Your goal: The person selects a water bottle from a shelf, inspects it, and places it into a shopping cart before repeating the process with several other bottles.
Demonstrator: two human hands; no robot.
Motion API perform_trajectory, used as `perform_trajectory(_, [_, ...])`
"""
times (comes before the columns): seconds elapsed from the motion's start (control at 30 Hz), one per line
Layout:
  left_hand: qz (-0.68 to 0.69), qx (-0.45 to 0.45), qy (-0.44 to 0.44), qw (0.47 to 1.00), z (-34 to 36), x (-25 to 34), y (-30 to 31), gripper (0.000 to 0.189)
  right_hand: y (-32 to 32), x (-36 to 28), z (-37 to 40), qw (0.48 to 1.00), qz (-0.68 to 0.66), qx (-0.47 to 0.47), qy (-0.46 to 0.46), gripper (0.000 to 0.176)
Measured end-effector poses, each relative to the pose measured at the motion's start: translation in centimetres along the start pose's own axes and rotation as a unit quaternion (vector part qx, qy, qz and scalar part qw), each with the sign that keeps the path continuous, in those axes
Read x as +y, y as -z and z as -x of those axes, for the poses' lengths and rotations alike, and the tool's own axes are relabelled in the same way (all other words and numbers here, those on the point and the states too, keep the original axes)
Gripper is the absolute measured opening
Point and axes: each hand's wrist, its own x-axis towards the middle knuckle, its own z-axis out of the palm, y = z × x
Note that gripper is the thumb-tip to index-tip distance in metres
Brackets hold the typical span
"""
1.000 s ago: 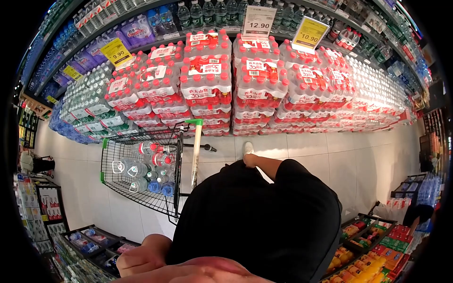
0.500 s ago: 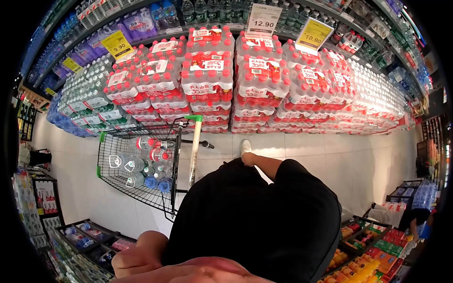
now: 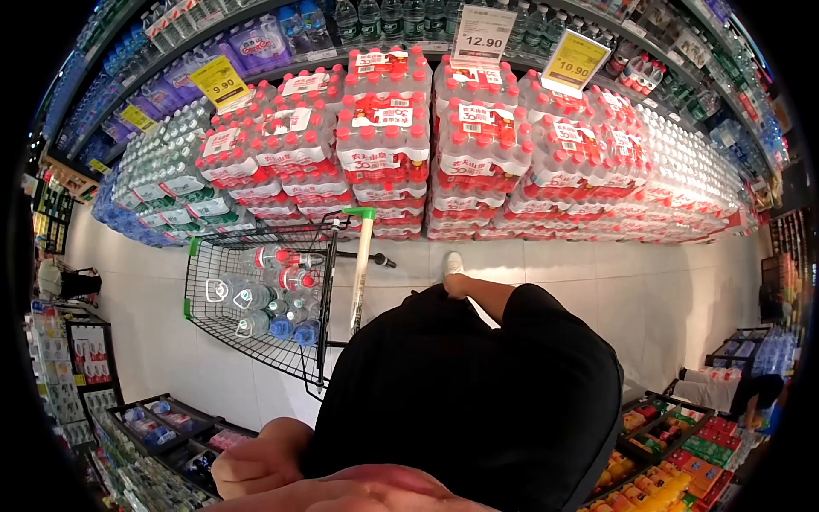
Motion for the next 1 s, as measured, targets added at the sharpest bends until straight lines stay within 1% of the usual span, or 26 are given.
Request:
perform_trajectory(0.07, [0.136,-0.066,-0.011,0.988,-3.3,-1.8,-3.8,0.03,0.0,0.2,-0.1,1.0,0.009,0.0,0.008,0.065])
perform_trajectory(0.17, [0.122,-0.062,-0.011,0.991,-3.4,-1.7,-4.0,0.027,-0.2,0.4,-0.3,1.0,0.008,0.007,0.014,0.066])
perform_trajectory(0.27, [0.146,-0.066,0.007,0.987,-3.3,-1.8,-4.2,0.024,-0.4,0.6,-0.1,1.0,-0.003,0.007,0.01,0.068])
perform_trajectory(0.43, [0.181,0.045,0.001,0.983,-0.2,0.1,0.7,0.028,-0.6,0.7,0.4,1.0,-0.017,0.009,0.006,0.07])
perform_trajectory(0.5, [0.216,0.077,0.033,0.973,-0.3,0.1,0.7,0.021,-0.8,1.0,0.4,0.999,-0.034,0.004,-0.002,0.071])
perform_trajectory(0.53, [0.242,0.086,0.066,0.964,-1.1,-0.3,-0.2,0.013,-0.9,1.0,0.3,0.999,-0.041,0.001,-0.005,0.072])
perform_trajectory(0.57, [0.268,0.096,0.099,0.954,-2.1,-0.7,-1.2,0.007,-0.9,0.9,0.3,0.999,-0.028,0.018,-0.001,0.064])
perform_trajectory(0.6, [0.289,0.106,0.132,0.942,-3.2,-1.0,-2.1,0.008,-0.9,0.6,0.4,0.999,-0.013,0.033,0.004,0.056])
perform_trajectory(0.63, [0.307,0.119,0.165,0.93,-3.9,-0.8,-2.4,0.015,-0.6,0.3,0.9,0.999,0.004,0.045,0.009,0.049])
perform_trajectory(0.67, [0.276,0.1,0.232,0.927,-4.4,-0.3,-0.6,0.02,-0.2,0.2,1.5,0.999,-0.014,0.049,0.003,0.039])
perform_trajectory(0.7, [0.313,0.138,0.281,0.896,-5.4,-0.2,-0.8,0.025,0.4,-0.1,1.9,0.998,-0.032,0.048,-0.002,0.03])
perform_trajectory(0.73, [0.367,0.139,0.309,0.866,-5.9,-0.6,-0.5,0.027,0.8,-0.4,2.4,0.998,-0.05,0.044,-0.006,0.021])
perform_trajectory(0.8, [0.483,0.105,0.33,0.804,-6.6,-1.5,0.2,0.026,2.3,-1.9,4.0,0.99,-0.106,0.092,-0.004,0.017])
perform_trajectory(0.87, [0.537,0.087,0.29,0.787,-6.3,-1.9,0.7,0.027,2.9,-2.5,4.3,0.992,-0.098,0.082,-0.014,0.015])
perform_trajectory(0.9, [0.555,0.098,0.283,0.776,-6.3,-2.0,0.3,0.027,2.6,-2.7,4.4,0.992,-0.104,0.073,-0.016,0.014])
perform_trajectory(1.0, [0.639,0.078,0.286,0.71,-6.2,-1.9,0.7,0.027,1.7,-1.2,3.6,0.991,-0.12,0.061,-0.024,0.013])
